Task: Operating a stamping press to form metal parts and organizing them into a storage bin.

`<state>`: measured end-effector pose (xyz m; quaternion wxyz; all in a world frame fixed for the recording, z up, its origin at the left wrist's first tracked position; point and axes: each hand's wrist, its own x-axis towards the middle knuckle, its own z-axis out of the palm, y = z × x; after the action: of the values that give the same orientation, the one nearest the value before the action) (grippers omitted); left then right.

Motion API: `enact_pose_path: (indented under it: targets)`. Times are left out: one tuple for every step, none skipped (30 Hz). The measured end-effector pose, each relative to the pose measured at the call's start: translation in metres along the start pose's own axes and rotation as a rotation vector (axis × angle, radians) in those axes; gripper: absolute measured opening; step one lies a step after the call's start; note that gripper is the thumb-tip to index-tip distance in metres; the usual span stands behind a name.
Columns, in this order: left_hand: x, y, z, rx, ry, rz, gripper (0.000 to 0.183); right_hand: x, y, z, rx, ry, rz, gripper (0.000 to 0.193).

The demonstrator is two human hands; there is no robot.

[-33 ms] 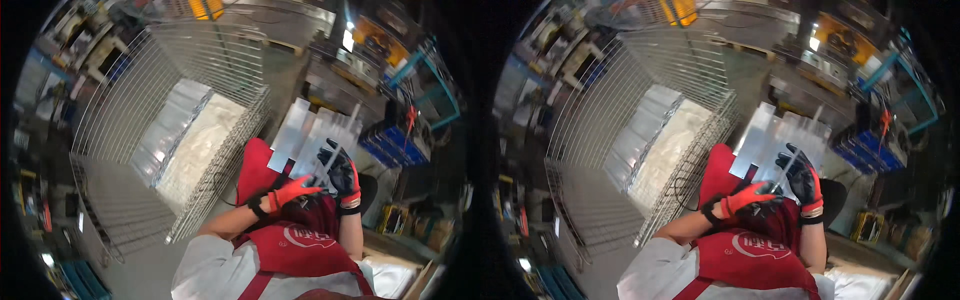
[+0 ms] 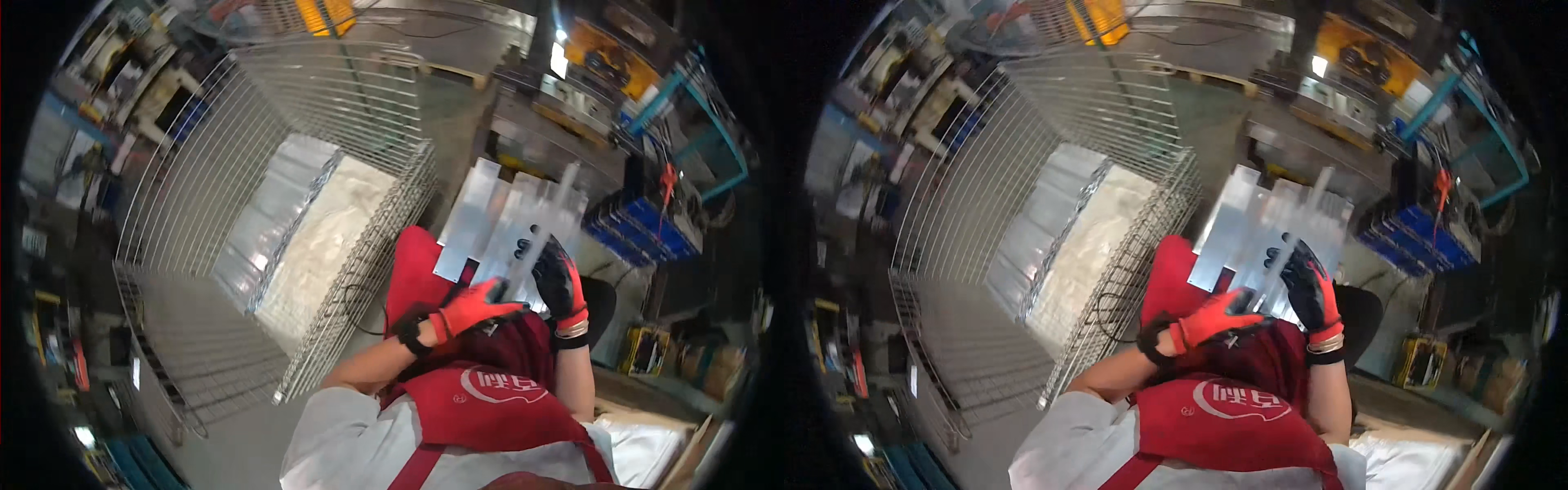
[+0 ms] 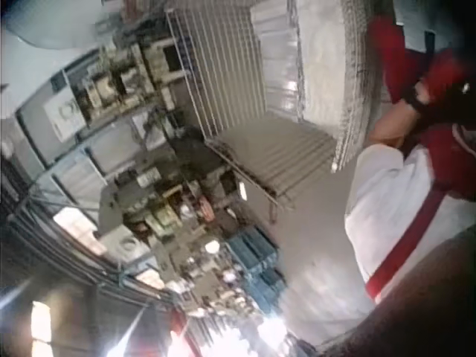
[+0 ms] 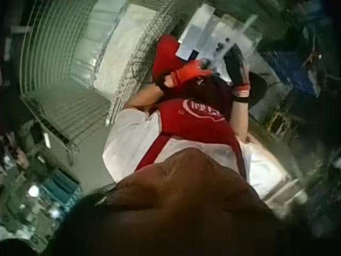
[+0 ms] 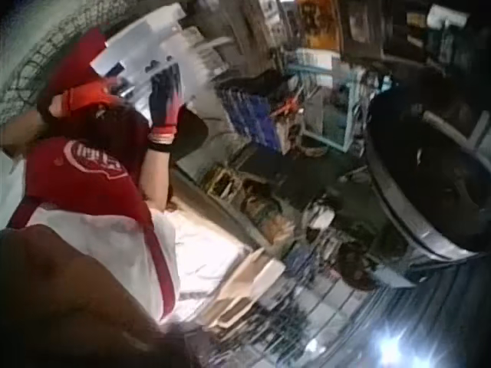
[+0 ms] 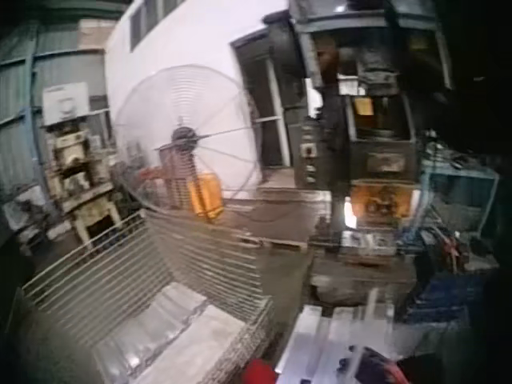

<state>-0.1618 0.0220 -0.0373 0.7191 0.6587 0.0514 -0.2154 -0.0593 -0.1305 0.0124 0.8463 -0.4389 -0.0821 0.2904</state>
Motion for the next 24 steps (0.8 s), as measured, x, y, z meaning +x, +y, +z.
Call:
enact_pose_path:
  targets:
    - [-0.013,0.030,-0.008,0.347,0.131,-0.005,0.062,-0.001,0.006,-0.015,-0.186,0.115,-0.049,0.042]
    - [-0.020,0.048,-0.018,0.688,0.280,0.003,0.064,-0.004,0.006,-0.019,-0.168,0.104,-0.066,0.041]
    - [-0.016,0.050,-0.025,0.862,0.331,-0.131,0.073,-0.005,0.005,-0.022,-0.158,0.091,-0.082,0.041]
    - [-0.011,0.043,-0.035,0.956,0.425,-0.094,0.075,-0.006,0.004,-0.026,-0.147,0.078,-0.098,0.041]
    - [-0.005,0.032,-0.044,1.046,0.526,-0.062,0.077,-0.007,0.005,-0.031,-0.137,0.097,-0.123,0.040]
    - [0.000,0.020,-0.052,1.133,0.584,-0.007,0.078,-0.010,0.009,-0.035,-0.128,0.117,-0.148,0.039]
    - [0.006,0.009,-0.061,1.220,0.641,0.051,0.079,-0.013,0.013,-0.039,-0.118,0.137,-0.173,0.039]
    - [0.013,0.001,-0.067,1.305,0.699,0.109,0.080,-0.015,0.015,-0.043,-0.097,0.142,-0.160,0.039]
    - [0.021,-0.004,-0.071,1.317,0.688,0.052,0.080,-0.016,0.017,-0.047,-0.079,0.144,-0.149,0.038]
    - [0.029,-0.008,-0.075,1.330,0.676,-0.005,0.081,-0.018,0.018,-0.050,-0.059,0.146,-0.138,0.038]
    - [0.036,-0.013,-0.078,1.342,0.663,-0.062,0.082,-0.019,0.019,-0.054,-0.049,0.136,-0.152,0.038]
    - [0.042,-0.020,-0.081,1.352,0.643,-0.034,0.086,-0.021,0.019,-0.056,-0.042,0.126,-0.166,0.037]
    - [0.046,-0.026,-0.083,1.384,0.625,-0.080,0.088,-0.023,0.019,-0.058,-0.035,0.116,-0.179,0.037]
    - [0.050,-0.029,-0.081,1.413,0.597,-0.125,0.090,-0.026,0.018,-0.062,-0.045,0.143,-0.180,0.037]
    - [0.053,-0.030,-0.081,1.443,0.568,-0.171,0.092,-0.029,0.017,-0.064,-0.055,0.170,-0.180,0.036]
    - [0.054,-0.030,-0.086,1.452,0.552,-0.155,0.096,-0.031,0.016,-0.066,-0.065,0.196,-0.180,0.036]
    - [0.053,-0.023,-0.086,1.470,0.517,-0.170,0.095,-0.035,0.014,-0.069,-0.072,0.231,-0.189,0.036]
    - [0.052,-0.010,-0.085,1.491,0.485,-0.179,0.094,-0.037,0.012,-0.073,-0.080,0.264,-0.203,0.036]
    - [0.052,-0.004,-0.082,1.511,0.453,-0.189,0.094,-0.041,0.011,-0.075,-0.089,0.297,-0.216,0.036]
    - [0.047,-0.004,-0.078,1.593,0.574,-0.021,0.086,-0.044,0.009,-0.071,-0.129,0.292,-0.283,0.035]
    - [0.047,-0.001,-0.072,1.495,0.541,-0.007,0.083,-0.046,0.009,-0.072,-0.146,0.317,-0.285,0.035]
    - [0.048,0.002,-0.064,1.397,0.509,0.004,0.081,-0.048,0.009,-0.073,-0.163,0.342,-0.287,0.034]
    - [0.046,0.008,-0.054,1.296,0.485,0.010,0.078,-0.049,0.008,-0.073,-0.182,0.359,-0.286,0.034]
    - [0.049,0.008,-0.044,1.248,0.429,0.084,0.078,-0.049,0.004,-0.068,-0.206,0.356,-0.277,0.034]
